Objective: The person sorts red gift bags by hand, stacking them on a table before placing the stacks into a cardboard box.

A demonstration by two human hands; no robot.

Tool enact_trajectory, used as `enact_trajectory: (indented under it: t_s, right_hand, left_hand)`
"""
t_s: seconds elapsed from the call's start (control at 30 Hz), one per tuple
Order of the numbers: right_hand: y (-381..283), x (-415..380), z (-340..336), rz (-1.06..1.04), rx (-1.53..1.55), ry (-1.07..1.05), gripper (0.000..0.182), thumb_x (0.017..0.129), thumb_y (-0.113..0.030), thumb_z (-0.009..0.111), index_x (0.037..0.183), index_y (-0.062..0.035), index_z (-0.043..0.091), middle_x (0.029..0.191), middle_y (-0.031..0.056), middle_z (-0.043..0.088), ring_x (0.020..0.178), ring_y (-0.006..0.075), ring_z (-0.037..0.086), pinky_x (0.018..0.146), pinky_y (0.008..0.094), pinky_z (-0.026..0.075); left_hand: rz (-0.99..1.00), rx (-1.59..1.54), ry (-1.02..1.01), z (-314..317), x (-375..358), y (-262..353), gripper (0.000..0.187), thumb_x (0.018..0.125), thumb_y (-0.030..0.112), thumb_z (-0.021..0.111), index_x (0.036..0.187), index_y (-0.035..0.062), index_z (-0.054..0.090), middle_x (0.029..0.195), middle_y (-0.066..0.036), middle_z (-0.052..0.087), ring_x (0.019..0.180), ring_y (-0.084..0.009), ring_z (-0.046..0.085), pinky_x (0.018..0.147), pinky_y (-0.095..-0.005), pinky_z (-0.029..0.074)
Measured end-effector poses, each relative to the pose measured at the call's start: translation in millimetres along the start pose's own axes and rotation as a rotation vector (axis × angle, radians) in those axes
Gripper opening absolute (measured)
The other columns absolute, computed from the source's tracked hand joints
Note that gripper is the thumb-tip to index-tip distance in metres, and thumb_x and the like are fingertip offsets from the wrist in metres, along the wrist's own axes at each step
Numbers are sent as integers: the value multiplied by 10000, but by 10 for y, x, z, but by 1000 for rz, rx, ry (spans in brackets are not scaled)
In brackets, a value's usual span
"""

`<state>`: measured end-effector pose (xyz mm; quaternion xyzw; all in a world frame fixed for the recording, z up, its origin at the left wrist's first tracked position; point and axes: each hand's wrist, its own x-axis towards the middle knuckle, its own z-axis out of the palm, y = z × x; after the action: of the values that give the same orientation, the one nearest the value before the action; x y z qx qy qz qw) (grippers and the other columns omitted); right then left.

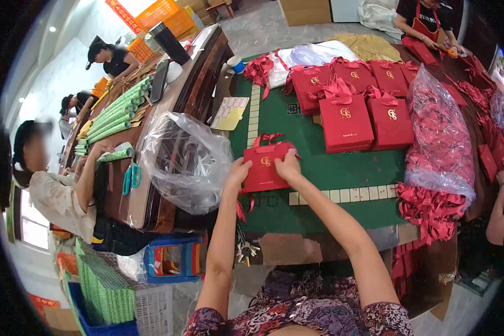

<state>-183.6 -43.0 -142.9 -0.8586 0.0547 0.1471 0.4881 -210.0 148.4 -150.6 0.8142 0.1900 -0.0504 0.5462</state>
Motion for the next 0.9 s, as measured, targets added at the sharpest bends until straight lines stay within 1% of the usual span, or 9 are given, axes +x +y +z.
enact_trajectory:
  t_s: [0.07,0.1,0.27,0.4,0.53,0.6,0.73,0.87,0.9]
  right_hand:
    - [33,-154,-306,-200,401,-87,447,860,-172,627,1200,33,421,1087,159,573,1010,226,577,867,348,472]
    - [49,-270,-493,-203,396,-81,447,860,-172,627,1200,33,421,1087,159,573,1010,226,577,867,348,472]
    - [748,-964,-1150,-290,466,-218,401,874,-82,607,1229,-2,439,1129,114,564,1064,164,529,923,320,435]
    - [1162,-1660,-1413,-280,506,-140,310,859,-23,611,1152,-5,511,1066,55,595,999,127,555,890,284,447]
    - [1348,-2179,-1639,-299,610,-56,241,845,-7,634,1071,-15,552,974,9,603,924,89,562,833,252,462]
    - [1304,-2437,-1719,-349,710,-49,220,833,-7,655,1031,-28,561,926,-22,595,883,64,556,789,235,468]
    - [1224,-2623,-1772,-389,454,166,259,842,-56,665,1066,-3,545,958,21,600,899,102,563,805,261,471]
    - [1444,-2131,-1826,-361,508,273,408,826,-99,677,1180,11,506,1108,111,586,1025,167,569,910,320,458]
    - [1560,-1875,-1850,-418,470,306,436,832,-112,679,1211,12,500,1130,116,577,1039,174,566,902,320,463]
  left_hand:
    - [35,-62,-42,22,-469,433,477,882,123,564,1309,-38,424,1097,-138,620,1013,-207,600,875,-310,474]
    - [72,-124,-76,59,-651,570,456,882,63,553,1310,-26,424,1087,-100,616,974,-157,599,845,-286,482]
    - [365,-523,-258,621,-1580,309,549,839,-12,615,1336,20,385,1075,-76,614,905,-137,598,767,-293,509]
    - [181,-551,-315,1160,-2145,-98,519,840,-35,618,1302,43,396,1029,-64,627,851,-116,604,733,-260,505]
    - [393,-476,-212,1383,-2475,-80,315,819,-12,658,1111,19,541,911,-27,630,791,-95,597,681,-235,496]
    - [374,-549,-251,1402,-2593,-49,216,824,-1,662,1026,11,584,896,-9,631,803,-84,594,702,-226,486]
    - [485,-505,-291,1384,-2631,152,237,867,32,635,1095,5,575,939,-13,629,840,-85,582,735,-214,467]
    - [177,-735,-389,1452,-2542,515,357,899,80,609,1235,21,507,1015,-39,622,917,-139,601,769,-295,505]
    - [206,-736,-391,1515,-2415,544,373,899,79,604,1253,34,497,1056,-66,613,928,-160,608,771,-307,514]
